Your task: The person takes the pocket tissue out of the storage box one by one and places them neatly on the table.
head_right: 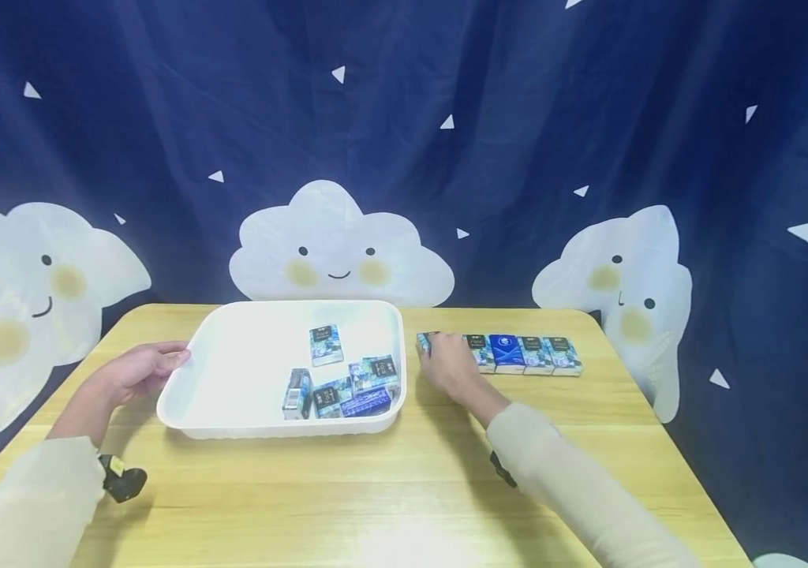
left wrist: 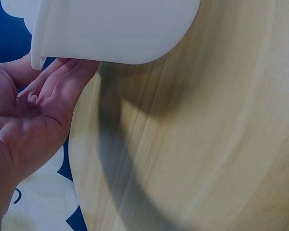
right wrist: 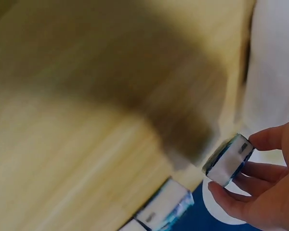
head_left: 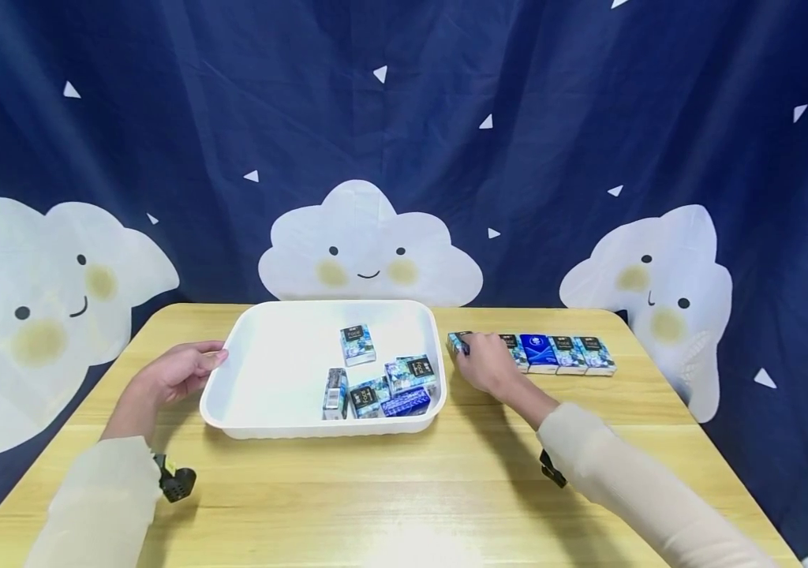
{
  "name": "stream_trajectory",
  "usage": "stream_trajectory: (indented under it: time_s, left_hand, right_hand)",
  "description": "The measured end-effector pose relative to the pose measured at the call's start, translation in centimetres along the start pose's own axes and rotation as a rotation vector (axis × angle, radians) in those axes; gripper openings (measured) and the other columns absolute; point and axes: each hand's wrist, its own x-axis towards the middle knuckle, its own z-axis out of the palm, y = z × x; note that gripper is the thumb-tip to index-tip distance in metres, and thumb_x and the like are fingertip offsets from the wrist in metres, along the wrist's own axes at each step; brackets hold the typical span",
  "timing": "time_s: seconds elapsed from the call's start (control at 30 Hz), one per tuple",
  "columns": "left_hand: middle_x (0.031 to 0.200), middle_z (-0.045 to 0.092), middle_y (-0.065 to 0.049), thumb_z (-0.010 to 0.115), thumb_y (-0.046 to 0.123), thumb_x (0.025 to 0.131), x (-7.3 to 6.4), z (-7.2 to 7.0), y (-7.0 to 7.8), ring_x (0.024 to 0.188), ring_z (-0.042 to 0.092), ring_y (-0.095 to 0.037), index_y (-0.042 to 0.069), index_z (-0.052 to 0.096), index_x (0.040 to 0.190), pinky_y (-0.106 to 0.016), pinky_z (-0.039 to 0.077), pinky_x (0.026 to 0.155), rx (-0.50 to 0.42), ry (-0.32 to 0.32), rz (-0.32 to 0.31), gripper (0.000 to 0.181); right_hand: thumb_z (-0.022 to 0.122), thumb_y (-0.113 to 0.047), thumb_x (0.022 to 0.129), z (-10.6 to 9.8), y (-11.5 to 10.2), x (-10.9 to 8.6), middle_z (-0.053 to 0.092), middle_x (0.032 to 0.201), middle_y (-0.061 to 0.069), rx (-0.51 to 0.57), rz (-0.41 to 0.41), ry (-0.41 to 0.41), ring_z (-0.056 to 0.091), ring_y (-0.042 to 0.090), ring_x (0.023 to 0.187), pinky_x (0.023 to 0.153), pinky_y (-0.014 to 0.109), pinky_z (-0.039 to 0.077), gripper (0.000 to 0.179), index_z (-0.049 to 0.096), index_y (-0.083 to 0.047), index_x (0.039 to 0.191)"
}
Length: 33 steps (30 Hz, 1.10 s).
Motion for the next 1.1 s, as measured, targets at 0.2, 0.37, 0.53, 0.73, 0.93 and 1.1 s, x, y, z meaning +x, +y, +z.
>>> stream_trajectory:
  time_s: [0.2, 0.37, 0.53, 0.73, 0.93, 1.1]
  left_hand:
    - [0.093, 0.070, 0.016, 0.052, 0.019, 0.107, 0.0, -0.1, -0.1, 0.085, 0.068, 0.001, -0.008, 0.007, 0.159, -0.020, 0.060, 0.082, -0.002, 0.002, -0.005, 0.074]
    - [0.092, 0.070, 0.016, 0.050, 0.018, 0.107, 0.1, 0.0, -0.1, 0.085, 0.068, 0.001, -0.007, 0.007, 0.159, -0.020, 0.059, 0.081, -0.015, 0.000, -0.005, 0.072]
    - [0.092, 0.070, 0.016, 0.051, 0.018, 0.107, 0.0, 0.0, 0.0, 0.084, 0.068, 0.001, -0.007, 0.008, 0.159, -0.020, 0.059, 0.081, -0.021, 0.006, -0.010, 0.072]
    - [0.094, 0.071, 0.016, 0.051, 0.018, 0.107, 0.1, -0.2, 0.0, 0.086, 0.070, 0.000, -0.009, 0.006, 0.158, -0.021, 0.060, 0.082, -0.023, -0.009, 0.005, 0.074]
    - [0.094, 0.070, 0.016, 0.051, 0.018, 0.107, 0.1, -0.2, -0.1, 0.084, 0.068, 0.001, -0.009, 0.008, 0.159, -0.019, 0.060, 0.080, -0.007, -0.001, 0.009, 0.072]
    - [0.093, 0.068, 0.014, 0.052, 0.019, 0.107, 0.1, -0.1, -0.2, 0.083, 0.066, 0.001, -0.008, 0.009, 0.159, -0.018, 0.059, 0.080, -0.005, 0.004, 0.003, 0.072]
  right_hand:
    - [0.063, -0.008, 0.095, 0.9, 0.0, -0.7, 0.073, 0.098, 0.025, 0.038, 0.000, -0.029, 0.055, 0.016, 0.049, 0.049, 0.027, 0.049, 0.039, 0.063, 0.008, 0.130]
    - [0.069, -0.009, 0.091, 1.1, 0.0, -1.3, 0.073, 0.099, 0.022, 0.002, -0.013, 0.006, 0.060, 0.019, 0.061, 0.067, 0.036, 0.059, 0.039, 0.066, 0.007, 0.126]
    - [0.072, -0.009, 0.089, 1.3, 0.1, -1.5, 0.073, 0.094, 0.019, -0.016, -0.022, 0.020, 0.061, 0.021, 0.065, 0.066, 0.038, 0.059, 0.040, 0.066, 0.006, 0.126]
    - [0.074, -0.012, 0.088, 1.1, 0.2, -1.5, 0.074, 0.107, 0.023, -0.044, -0.027, 0.007, 0.069, 0.029, 0.078, 0.077, 0.045, 0.062, 0.041, 0.066, 0.004, 0.125]
    - [0.072, -0.020, 0.092, 0.6, 0.1, -1.1, 0.072, 0.115, 0.024, -0.042, 0.005, -0.014, 0.071, 0.038, 0.089, 0.085, 0.052, 0.060, 0.039, 0.069, 0.001, 0.124]
    - [0.068, -0.016, 0.094, 0.5, 0.1, -0.7, 0.075, 0.097, 0.019, -0.032, -0.006, 0.075, 0.072, 0.036, 0.084, 0.074, 0.047, 0.061, 0.019, 0.075, 0.000, 0.103]
